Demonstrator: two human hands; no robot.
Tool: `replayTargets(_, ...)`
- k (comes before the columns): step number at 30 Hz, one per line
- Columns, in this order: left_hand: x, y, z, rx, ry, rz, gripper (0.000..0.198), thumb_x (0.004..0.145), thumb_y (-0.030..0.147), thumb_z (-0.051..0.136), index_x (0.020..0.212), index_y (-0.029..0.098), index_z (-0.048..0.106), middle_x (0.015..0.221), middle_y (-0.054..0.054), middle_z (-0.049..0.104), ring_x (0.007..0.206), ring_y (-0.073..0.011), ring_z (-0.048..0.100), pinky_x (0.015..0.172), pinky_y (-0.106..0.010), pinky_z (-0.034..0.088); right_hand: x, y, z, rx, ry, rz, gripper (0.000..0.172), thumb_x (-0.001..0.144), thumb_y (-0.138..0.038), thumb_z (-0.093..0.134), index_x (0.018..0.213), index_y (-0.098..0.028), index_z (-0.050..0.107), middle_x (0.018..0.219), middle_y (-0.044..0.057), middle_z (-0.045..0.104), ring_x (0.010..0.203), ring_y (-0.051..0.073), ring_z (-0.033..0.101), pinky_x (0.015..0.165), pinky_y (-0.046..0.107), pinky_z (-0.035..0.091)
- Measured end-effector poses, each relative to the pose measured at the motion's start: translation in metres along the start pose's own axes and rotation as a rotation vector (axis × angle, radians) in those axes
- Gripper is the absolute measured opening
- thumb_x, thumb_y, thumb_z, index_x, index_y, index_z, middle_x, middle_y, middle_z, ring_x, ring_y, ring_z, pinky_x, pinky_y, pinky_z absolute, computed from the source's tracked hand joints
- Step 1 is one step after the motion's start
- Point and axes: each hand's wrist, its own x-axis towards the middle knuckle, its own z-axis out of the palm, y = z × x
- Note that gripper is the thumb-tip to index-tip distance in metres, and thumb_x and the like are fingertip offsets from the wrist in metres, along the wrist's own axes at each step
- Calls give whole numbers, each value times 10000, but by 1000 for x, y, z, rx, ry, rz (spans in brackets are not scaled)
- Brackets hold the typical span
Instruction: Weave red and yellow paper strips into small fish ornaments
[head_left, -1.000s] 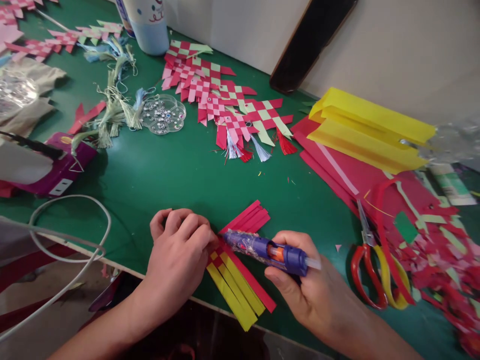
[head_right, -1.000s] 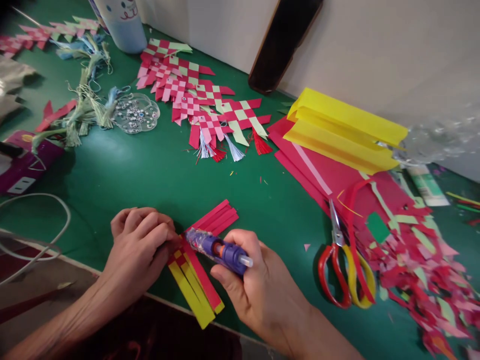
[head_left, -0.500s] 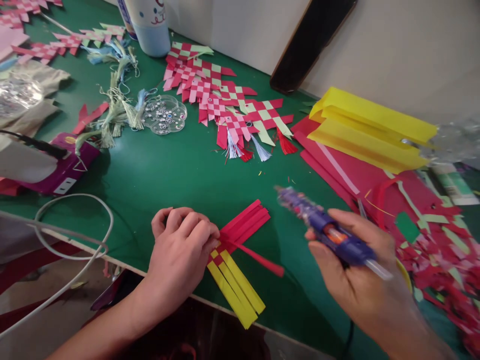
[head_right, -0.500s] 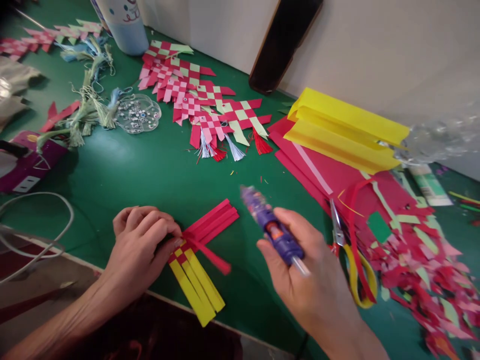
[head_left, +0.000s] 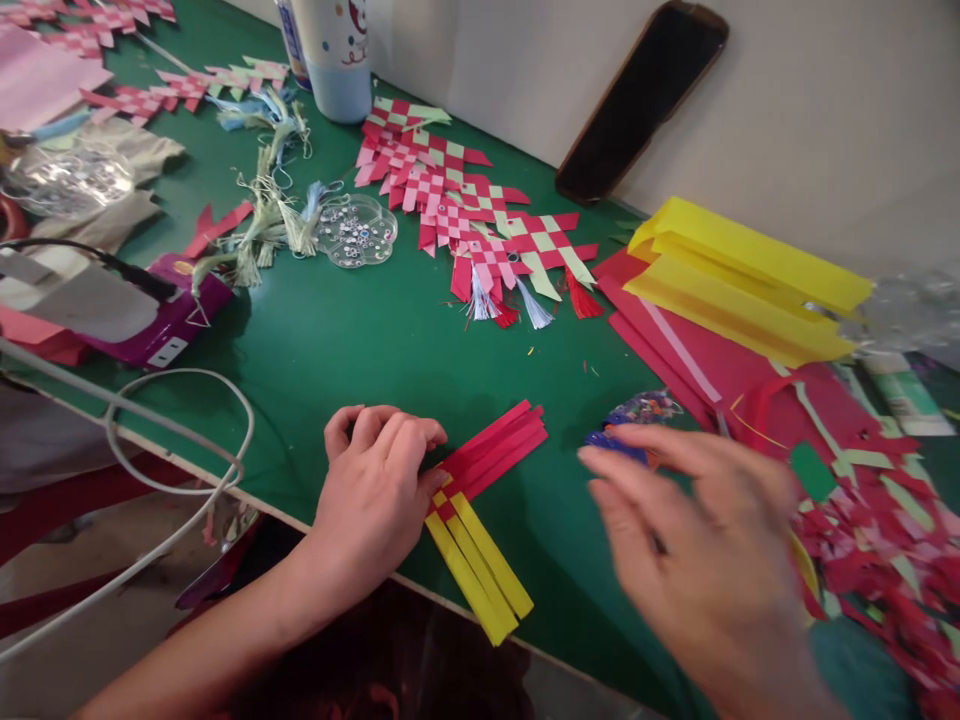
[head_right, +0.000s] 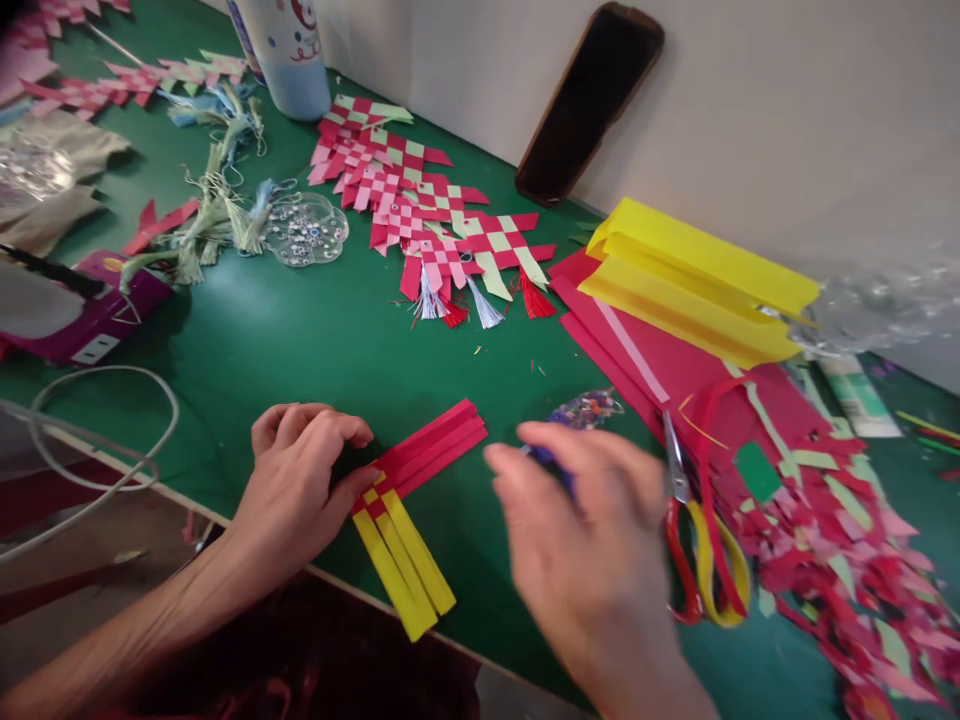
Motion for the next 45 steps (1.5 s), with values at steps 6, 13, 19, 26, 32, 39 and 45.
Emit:
replayTargets(6,-1,-1,1,-13,11,4,176,850,112,600,956,215,505,915,-30,646,957,-238,521,927,-460,320,10,-35,39,129,-147,-238,400,895,-56,465,1164,-258,682,1124,73,657,1022,239,492,871,394,438)
replayTargets(13,0,-1,0,-20,16,2,109,885,149,571,932,219,502,926,-34,643,955,-236,529,930,-460,314,8,-35,49,114,-197,-220,398,886,-77,516,1183,-278,686,1130,90,641,1032,268,477,873,422,379)
replayTargets(19,-1,-2,0,-20,-6,10,165,855,125,595,957,219,504,959,-34,648,979,-240,525,930,-464,311,10,-30,51,21,-185,-154,429,907,-86,511,1204,-350,674,1109,59,661,1030,252,477,851,417,337)
replayTargets(26,0,-3,-1,3,-15,22,145,834,131,619,907,231,545,974,-32,666,973,-247,522,928,-471,304,8,-22,51,-17,-207,-85,513,895,-47,477,1260,-369,640,1131,65,656,1033,252,481,823,412,343)
replayTargets(32,-1,-2,-1,51,-22,64,70,876,168,604,875,236,621,947,-28,670,1003,-255,518,929,-474,304,1,-27,54,6,-218,-64,561,858,-1,479,1282,-338,625,1177,76,636,1070,253,490,839,408,342)
replayTargets(39,-10,-6,-10,17,19,215,192,940,123,505,937,226,667,998,-19,708,1048,-204,576,1007,-428,364,-1,-26,55,-19,-201,-68,580,843,2,495,1298,-338,612,1175,74,637,1086,257,481,833,408,326)
replayTargets(45,-30,-23,-12,150,-135,559,359,976,392,498,1272,209,587,1335,-25,625,1327,-207,469,1211,-441,145,-2,-27,59,-18,-176,-66,565,854,-8,506,1310,-326,606,1185,74,636,1091,253,479,838,410,311)
